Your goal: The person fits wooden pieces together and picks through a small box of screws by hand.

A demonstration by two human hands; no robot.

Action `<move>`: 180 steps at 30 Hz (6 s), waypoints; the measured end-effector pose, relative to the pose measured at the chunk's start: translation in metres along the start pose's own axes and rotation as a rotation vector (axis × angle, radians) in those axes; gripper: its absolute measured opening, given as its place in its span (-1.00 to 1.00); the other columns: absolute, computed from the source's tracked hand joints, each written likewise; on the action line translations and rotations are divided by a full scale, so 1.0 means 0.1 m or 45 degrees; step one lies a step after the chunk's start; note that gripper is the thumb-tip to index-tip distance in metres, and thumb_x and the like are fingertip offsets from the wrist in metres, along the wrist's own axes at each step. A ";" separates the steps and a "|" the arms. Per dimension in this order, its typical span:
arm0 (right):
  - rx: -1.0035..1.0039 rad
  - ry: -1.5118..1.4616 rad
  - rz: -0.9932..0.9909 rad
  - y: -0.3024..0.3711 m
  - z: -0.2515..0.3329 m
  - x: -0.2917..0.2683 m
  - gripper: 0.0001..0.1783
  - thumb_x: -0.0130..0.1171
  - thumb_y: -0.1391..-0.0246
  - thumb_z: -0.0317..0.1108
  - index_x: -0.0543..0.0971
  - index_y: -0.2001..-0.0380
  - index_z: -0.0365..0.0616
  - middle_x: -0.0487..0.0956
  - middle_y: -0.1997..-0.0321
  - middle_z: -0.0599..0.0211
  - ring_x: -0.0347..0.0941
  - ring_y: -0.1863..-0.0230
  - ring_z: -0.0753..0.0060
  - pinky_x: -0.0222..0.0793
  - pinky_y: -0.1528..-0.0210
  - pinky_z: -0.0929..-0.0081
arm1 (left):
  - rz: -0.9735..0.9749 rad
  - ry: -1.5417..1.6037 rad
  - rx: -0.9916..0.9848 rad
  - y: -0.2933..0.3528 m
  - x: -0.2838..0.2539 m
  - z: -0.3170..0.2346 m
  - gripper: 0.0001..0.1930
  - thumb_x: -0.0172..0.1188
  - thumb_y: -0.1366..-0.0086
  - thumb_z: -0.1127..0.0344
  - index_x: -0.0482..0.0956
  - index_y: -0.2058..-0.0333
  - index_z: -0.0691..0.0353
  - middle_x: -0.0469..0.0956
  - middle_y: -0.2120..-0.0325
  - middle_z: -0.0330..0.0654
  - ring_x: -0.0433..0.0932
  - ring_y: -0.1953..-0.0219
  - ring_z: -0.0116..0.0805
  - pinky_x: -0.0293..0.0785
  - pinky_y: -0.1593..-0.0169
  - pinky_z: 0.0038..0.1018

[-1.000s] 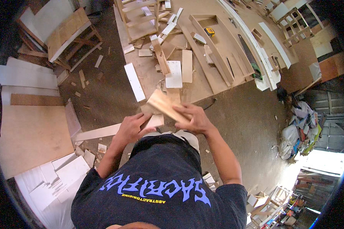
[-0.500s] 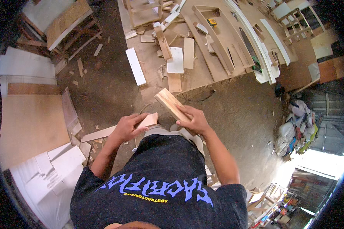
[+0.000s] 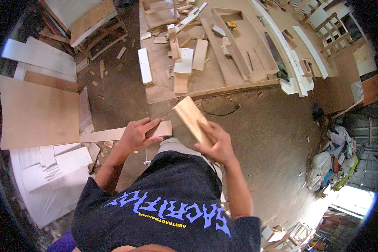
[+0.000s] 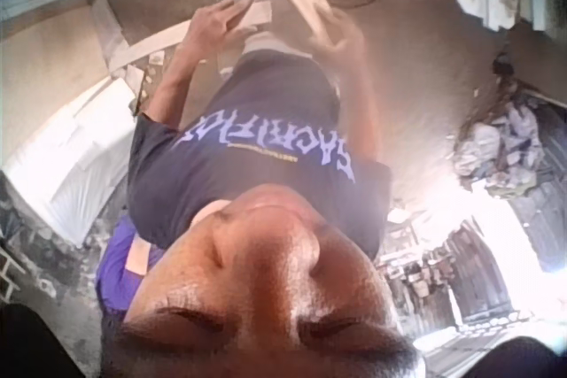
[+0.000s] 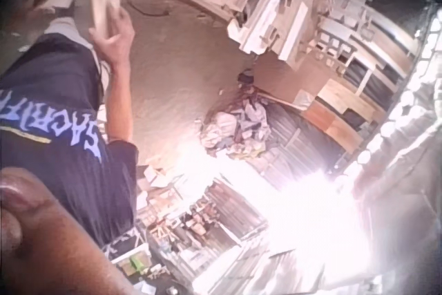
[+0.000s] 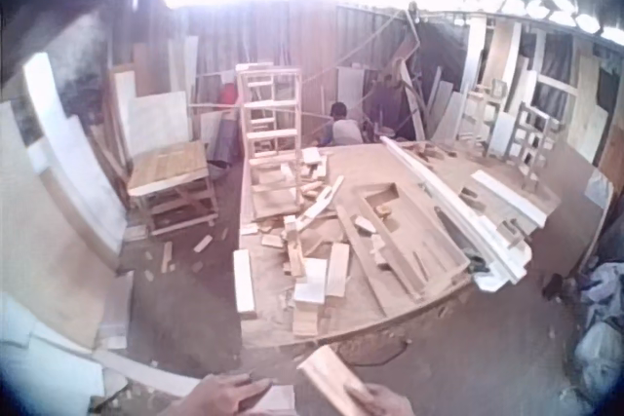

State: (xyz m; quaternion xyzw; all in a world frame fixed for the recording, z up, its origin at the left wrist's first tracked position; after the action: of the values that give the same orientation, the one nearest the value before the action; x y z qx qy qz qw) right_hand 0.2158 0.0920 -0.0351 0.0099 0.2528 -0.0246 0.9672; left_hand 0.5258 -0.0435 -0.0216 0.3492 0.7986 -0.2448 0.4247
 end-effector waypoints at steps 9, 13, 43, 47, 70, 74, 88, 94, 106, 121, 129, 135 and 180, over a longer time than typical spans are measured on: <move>0.408 0.454 -0.246 1.23 -0.74 -1.09 -0.15 0.58 0.20 -0.07 0.62 -0.27 0.08 0.58 -0.23 0.02 0.58 -0.16 0.01 0.48 -0.24 0.19 | 0.068 -0.044 0.148 -0.34 0.77 -1.27 -0.28 0.39 -0.23 -0.21 0.56 -0.21 0.15 0.59 0.33 -0.06 0.65 0.32 0.04 0.57 0.28 -0.17; 0.235 -0.254 -0.415 1.91 -0.84 -1.21 -0.15 0.58 0.13 -0.10 0.60 -0.30 -0.05 0.60 -0.28 0.11 0.53 -0.26 0.23 0.34 -0.37 0.27 | 0.080 0.109 0.153 -0.43 0.95 -1.70 -0.32 0.33 -0.30 -0.20 0.55 -0.22 0.14 0.55 0.36 -0.05 0.62 0.35 0.06 0.53 0.30 -0.12; -0.239 -0.792 -0.049 1.22 -0.77 -0.66 -0.06 0.49 -0.03 -0.22 0.38 -0.47 -0.18 0.48 -0.41 0.02 0.45 -0.34 0.15 0.28 -0.39 0.26 | 0.080 1.129 -0.389 -0.22 1.62 -1.62 -0.38 0.01 -0.56 -0.16 0.54 -0.31 0.20 0.50 0.58 -0.23 0.43 0.55 -0.52 0.39 0.41 -0.51; 0.276 -0.275 -0.206 0.76 -1.07 -0.31 -0.06 0.50 -0.01 -0.17 0.39 -0.47 -0.04 0.42 -0.46 -0.08 0.38 -0.44 0.05 0.24 -0.44 0.27 | 0.105 1.387 -0.499 -0.12 1.64 -1.36 -0.31 -0.12 -0.60 -0.22 0.64 -0.09 0.39 0.59 0.53 -0.20 0.51 0.55 -0.48 0.45 0.43 -0.49; -0.134 0.009 -0.434 -1.07 0.35 0.86 -0.06 0.45 -0.08 0.00 0.39 -0.44 -0.22 0.47 -0.35 -0.23 0.43 -0.38 -0.18 0.39 -0.34 0.12 | 0.103 1.298 -0.536 -0.66 0.22 0.62 -0.29 -0.12 -0.58 -0.26 0.67 0.19 0.37 0.60 0.57 -0.12 0.52 0.59 -0.43 0.44 0.46 -0.41; 0.370 -0.097 -0.569 -1.20 -0.21 1.01 -0.12 0.34 -0.16 -0.04 0.36 -0.44 -0.26 0.55 -0.30 -0.14 0.53 -0.29 0.10 0.38 -0.32 0.26 | 0.126 0.948 -0.447 -0.68 -0.25 0.69 -0.45 0.09 -0.53 -0.12 0.70 -0.02 0.34 0.61 0.55 -0.05 0.58 0.52 -0.34 0.48 0.34 -0.37; 0.148 0.092 -0.208 -1.54 0.88 0.49 0.06 0.46 0.12 0.10 0.34 -0.51 0.22 0.50 -0.20 0.01 0.47 -0.20 -0.02 0.37 -0.30 0.12 | -0.049 0.365 -0.097 -0.80 -0.71 1.00 -0.42 0.48 -0.12 -0.18 0.76 0.03 0.12 0.61 0.44 -0.09 0.63 0.43 -0.06 0.53 0.31 -0.21; 0.065 0.616 -0.010 -1.57 1.21 0.57 -0.11 0.44 -0.02 0.16 0.48 -0.41 0.19 0.52 -0.15 0.01 0.55 -0.12 -0.10 0.49 -0.16 0.12 | -0.039 0.032 0.015 -0.78 -0.75 1.07 -0.35 0.47 -0.10 -0.29 0.74 0.01 0.10 0.63 0.40 -0.14 0.67 0.39 -0.07 0.60 0.30 -0.23; 0.109 0.673 -0.148 -1.58 1.07 0.96 -0.12 0.41 -0.01 0.19 0.45 -0.44 0.39 0.50 -0.12 -0.01 0.60 -0.05 -0.13 0.59 -0.05 0.07 | -0.100 -0.108 -0.060 -0.52 -0.71 1.13 -0.31 0.45 -0.08 -0.32 0.72 -0.04 0.05 0.58 0.39 -0.19 0.66 0.37 -0.13 0.57 0.30 -0.24; 0.344 0.701 -0.314 -1.49 0.70 1.14 -0.05 0.39 -0.01 0.15 0.32 -0.51 0.47 0.42 -0.09 -0.03 0.58 0.02 -0.14 0.62 0.05 0.03 | -0.091 -0.040 -0.198 -0.27 -0.60 0.96 -0.38 0.46 -0.14 -0.16 0.66 -0.14 -0.04 0.59 0.34 -0.20 0.69 0.30 -0.11 0.58 0.23 -0.21; 0.195 0.662 -0.363 -1.40 0.88 1.25 -0.01 0.43 0.02 0.14 0.30 -0.52 0.48 0.42 -0.09 -0.02 0.59 0.02 -0.12 0.64 0.07 0.07 | -0.121 -0.070 -0.193 -0.36 -0.42 0.85 -0.37 0.51 -0.09 -0.11 0.66 -0.12 -0.02 0.62 0.31 -0.17 0.69 0.29 -0.07 0.61 0.20 -0.19; 0.258 0.639 -0.406 -1.36 0.91 1.08 -0.03 0.38 -0.04 0.18 0.28 -0.52 0.46 0.42 -0.10 -0.04 0.59 0.04 -0.16 0.63 0.10 0.04 | -0.176 0.035 -0.206 -0.55 -0.35 0.74 -0.41 0.49 -0.13 -0.11 0.68 -0.08 0.02 0.64 0.29 -0.15 0.71 0.24 -0.05 0.63 0.17 -0.18; 0.301 0.308 -0.601 -1.83 -0.33 -0.46 -0.09 0.33 -0.17 0.19 0.25 -0.55 0.43 0.43 -0.13 -0.14 0.53 -0.03 -0.18 0.52 -0.09 0.07 | -0.004 -0.071 -0.158 -1.51 0.46 -0.34 -0.32 0.41 -0.13 -0.30 0.67 -0.16 -0.12 0.61 0.33 -0.23 0.68 0.32 -0.04 0.60 0.22 -0.07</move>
State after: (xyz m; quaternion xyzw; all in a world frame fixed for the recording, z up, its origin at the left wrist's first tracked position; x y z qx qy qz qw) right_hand 0.1501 -0.0882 -0.0427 0.0661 0.3569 -0.2770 0.8897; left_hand 0.3746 -0.1003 -0.0282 0.3141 0.8006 -0.2052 0.4672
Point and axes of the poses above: each hand's wrist, its own y-axis away from the middle knuckle, its own x-axis out of the palm, z = x × y, the point moved 1 cm from there along -y, towards the middle knuckle
